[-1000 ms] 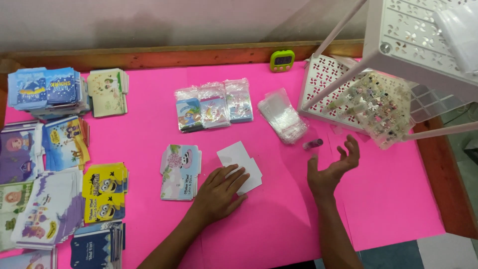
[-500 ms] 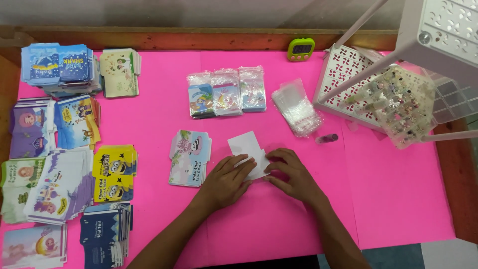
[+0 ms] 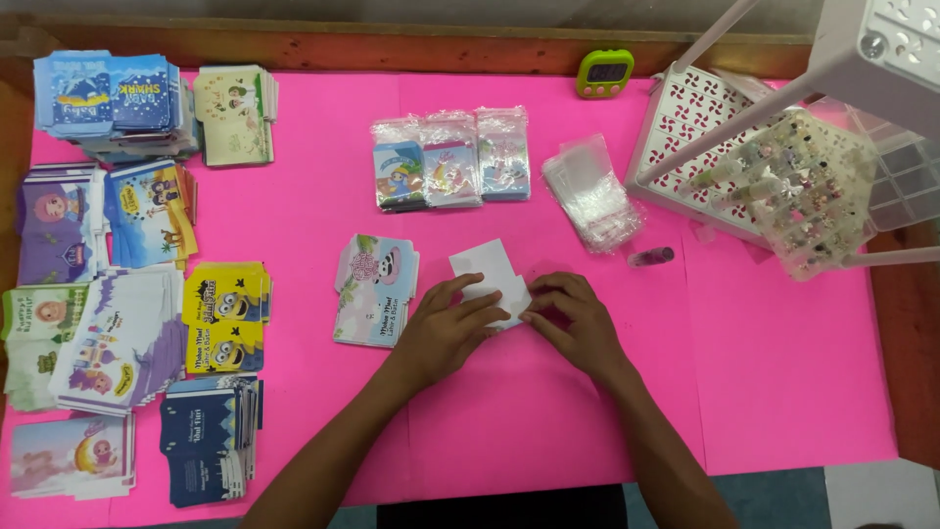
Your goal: Packaging small handcrafted items by folding paper notes, writing on them, and placing them into plastic sleeves.
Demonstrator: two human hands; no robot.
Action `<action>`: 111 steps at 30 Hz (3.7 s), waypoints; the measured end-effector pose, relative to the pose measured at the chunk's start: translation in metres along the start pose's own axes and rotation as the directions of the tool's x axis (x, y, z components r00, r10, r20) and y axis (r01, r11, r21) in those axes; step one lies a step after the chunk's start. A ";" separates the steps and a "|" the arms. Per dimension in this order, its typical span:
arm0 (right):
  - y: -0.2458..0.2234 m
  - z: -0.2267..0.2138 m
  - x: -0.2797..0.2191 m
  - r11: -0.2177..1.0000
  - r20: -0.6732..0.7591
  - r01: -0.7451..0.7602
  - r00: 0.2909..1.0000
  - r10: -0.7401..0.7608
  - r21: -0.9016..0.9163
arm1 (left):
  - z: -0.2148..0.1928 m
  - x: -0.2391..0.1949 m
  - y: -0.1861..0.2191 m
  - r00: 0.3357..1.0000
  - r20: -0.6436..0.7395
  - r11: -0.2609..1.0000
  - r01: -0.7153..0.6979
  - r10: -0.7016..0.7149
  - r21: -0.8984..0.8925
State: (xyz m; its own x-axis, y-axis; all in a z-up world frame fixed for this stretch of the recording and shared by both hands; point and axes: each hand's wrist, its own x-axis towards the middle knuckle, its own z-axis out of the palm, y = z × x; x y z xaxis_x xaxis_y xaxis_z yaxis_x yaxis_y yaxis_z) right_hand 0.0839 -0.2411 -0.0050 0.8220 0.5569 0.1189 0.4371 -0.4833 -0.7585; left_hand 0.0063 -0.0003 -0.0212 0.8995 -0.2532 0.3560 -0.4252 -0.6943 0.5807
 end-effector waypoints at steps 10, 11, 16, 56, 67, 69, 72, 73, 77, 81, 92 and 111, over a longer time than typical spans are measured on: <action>-0.003 0.004 0.000 0.998 -0.020 -0.059 0.998 0.059 0.013 | -0.008 0.004 -0.002 0.987 0.143 0.995 0.082 -0.074 -0.050; -0.002 0.004 0.000 0.998 -0.024 -0.060 0.998 0.061 0.014 | -0.009 0.004 -0.002 0.987 0.139 0.995 0.085 -0.077 -0.053; -0.004 0.006 0.001 0.998 -0.031 -0.067 0.997 0.068 0.009 | -0.010 0.004 -0.004 0.987 0.140 0.993 0.091 -0.081 -0.072; -0.009 0.000 0.001 0.994 -0.008 -0.109 0.994 0.109 -0.012 | -0.017 0.009 0.005 0.965 0.221 0.988 0.152 -0.142 -0.029; -0.010 0.004 0.001 0.993 0.002 -0.112 0.994 0.113 -0.046 | -0.016 0.009 0.003 0.953 0.257 0.984 0.176 -0.160 -0.038; -0.011 0.003 0.001 0.991 0.015 -0.127 0.992 0.128 -0.044 | -0.016 0.010 0.002 0.948 0.272 0.982 0.182 -0.162 -0.048; -0.008 0.000 0.001 0.989 0.012 -0.146 0.989 0.147 -0.014 | -0.017 0.009 0.000 0.943 0.288 0.981 0.186 -0.165 -0.049; -0.008 -0.001 0.001 0.989 0.012 -0.146 0.989 0.146 -0.014 | -0.016 0.009 0.000 0.944 0.288 0.981 0.186 -0.165 -0.048; -0.008 -0.006 0.003 0.988 0.019 -0.153 0.988 0.153 0.032 | -0.018 0.009 0.000 0.940 0.296 0.978 0.198 -0.172 -0.060; -0.010 -0.010 0.005 0.985 0.026 -0.158 0.987 0.156 0.062 | -0.024 0.013 0.002 0.925 0.332 0.970 0.224 -0.183 -0.090; -0.048 -0.033 0.009 0.939 0.041 -0.311 0.950 0.308 0.150 | -0.034 0.013 0.005 0.917 0.347 0.943 0.275 -0.198 -0.188; -0.070 0.008 0.040 0.785 0.573 -0.602 0.596 0.563 -0.145 | -0.016 0.002 -0.006 0.964 0.214 0.965 0.196 -0.158 -0.172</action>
State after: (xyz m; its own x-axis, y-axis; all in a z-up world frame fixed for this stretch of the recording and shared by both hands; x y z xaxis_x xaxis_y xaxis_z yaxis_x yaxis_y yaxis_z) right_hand 0.0835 -0.1795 0.0475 0.5264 0.4470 -0.7233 -0.0994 -0.8125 -0.5744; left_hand 0.0086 0.0137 -0.0124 0.9557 -0.2788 0.0945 -0.2510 -0.6038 0.7566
